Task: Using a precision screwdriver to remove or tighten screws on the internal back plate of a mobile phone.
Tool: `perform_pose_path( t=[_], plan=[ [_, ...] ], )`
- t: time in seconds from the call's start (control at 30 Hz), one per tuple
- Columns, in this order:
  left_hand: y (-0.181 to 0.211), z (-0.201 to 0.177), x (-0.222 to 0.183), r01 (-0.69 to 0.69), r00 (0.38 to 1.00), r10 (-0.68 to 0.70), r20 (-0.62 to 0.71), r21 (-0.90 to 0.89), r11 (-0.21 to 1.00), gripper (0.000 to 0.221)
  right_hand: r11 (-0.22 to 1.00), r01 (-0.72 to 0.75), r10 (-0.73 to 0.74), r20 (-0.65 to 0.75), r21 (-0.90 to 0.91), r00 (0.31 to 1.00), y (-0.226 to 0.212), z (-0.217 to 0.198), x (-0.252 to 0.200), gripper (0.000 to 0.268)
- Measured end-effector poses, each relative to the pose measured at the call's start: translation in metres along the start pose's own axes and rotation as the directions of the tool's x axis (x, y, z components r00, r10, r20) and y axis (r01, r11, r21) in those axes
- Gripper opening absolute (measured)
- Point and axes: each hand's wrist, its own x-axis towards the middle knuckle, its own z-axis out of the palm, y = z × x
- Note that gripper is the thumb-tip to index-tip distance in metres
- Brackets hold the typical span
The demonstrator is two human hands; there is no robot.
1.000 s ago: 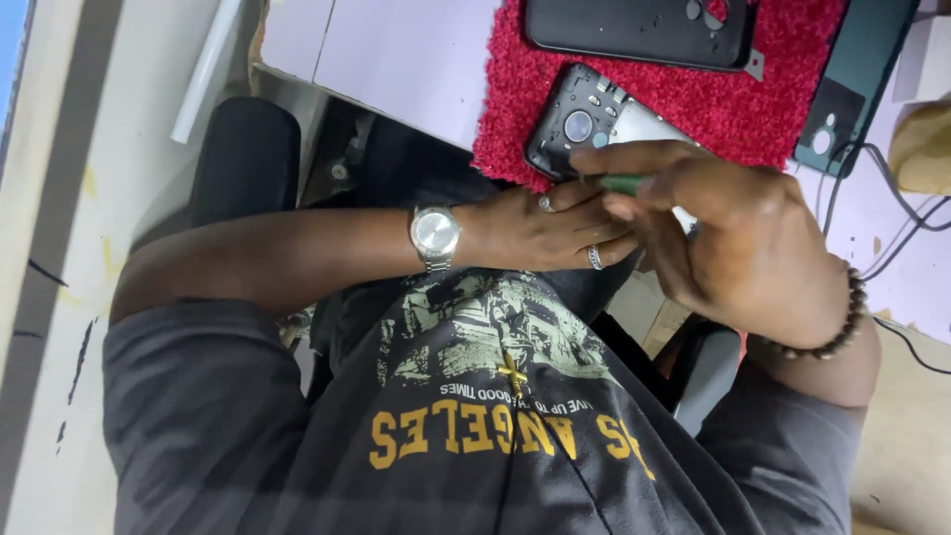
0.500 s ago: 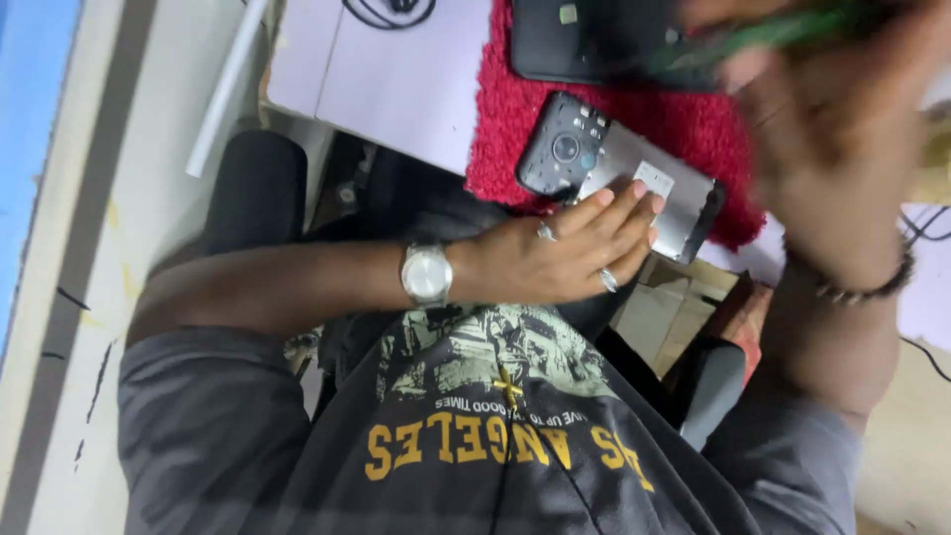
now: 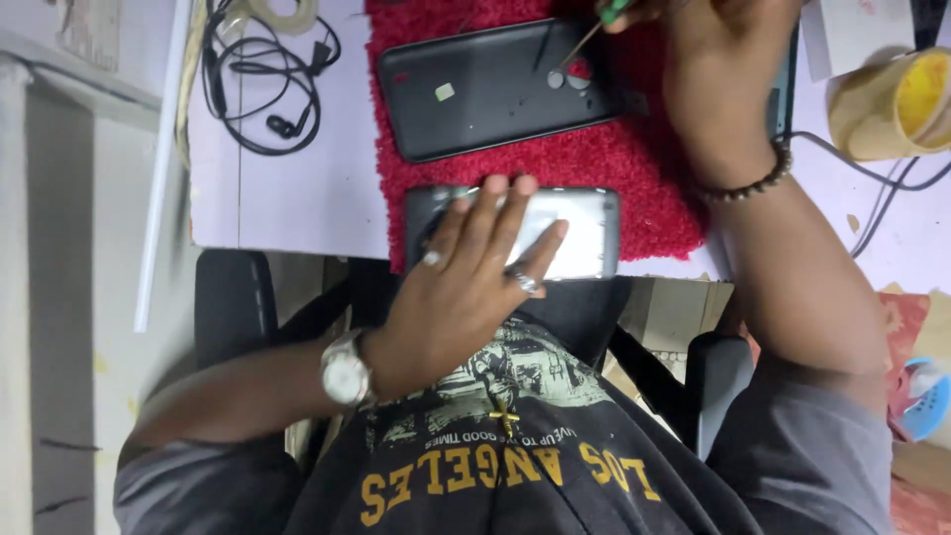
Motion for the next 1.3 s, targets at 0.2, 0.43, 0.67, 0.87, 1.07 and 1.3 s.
perform_pose_path(
  t=[0.2, 0.43, 0.67, 0.87, 1.07, 1.3],
  plan=[
    [-0.003, -0.011, -0.011, 0.157, 0.982, -0.121, -0.146, 0.267, 0.951, 0.093, 0.958, 0.039, -0.052, 0.037, 0.284, 0.998, 0.01, 0.016, -0.006, 0.023],
    [-0.006, 0.002, -0.008, 0.142, 0.963, -0.042, -0.267, 0.368, 0.919, 0.072, 0.976, 0.076, -0.087, 0.044, 0.205, 0.995, 0.006, 0.019, -0.005, 0.04],
    [-0.008, 0.0, -0.007, 0.154, 0.954, -0.039, -0.296, 0.376, 0.914, 0.057, 0.976, 0.031, -0.049, 0.08, 0.213, 0.996, 0.007, 0.02, -0.007, 0.038],
    [-0.007, 0.001, -0.007, 0.148, 0.959, -0.038, -0.281, 0.383, 0.912, 0.054, 0.973, 0.102, -0.124, 0.095, 0.205, 0.988, 0.006, 0.02, -0.005, 0.036],
    [-0.007, 0.001, -0.007, 0.145, 0.961, -0.032, -0.276, 0.398, 0.906, 0.053, 0.974, 0.086, -0.105, 0.081, 0.211, 0.991, 0.005, 0.021, -0.005, 0.036],
    [-0.008, 0.001, -0.007, 0.15, 0.956, -0.033, -0.293, 0.385, 0.911, 0.055, 0.965, 0.067, -0.085, 0.061, 0.255, 0.994, 0.008, 0.02, -0.008, 0.034]
  ],
)
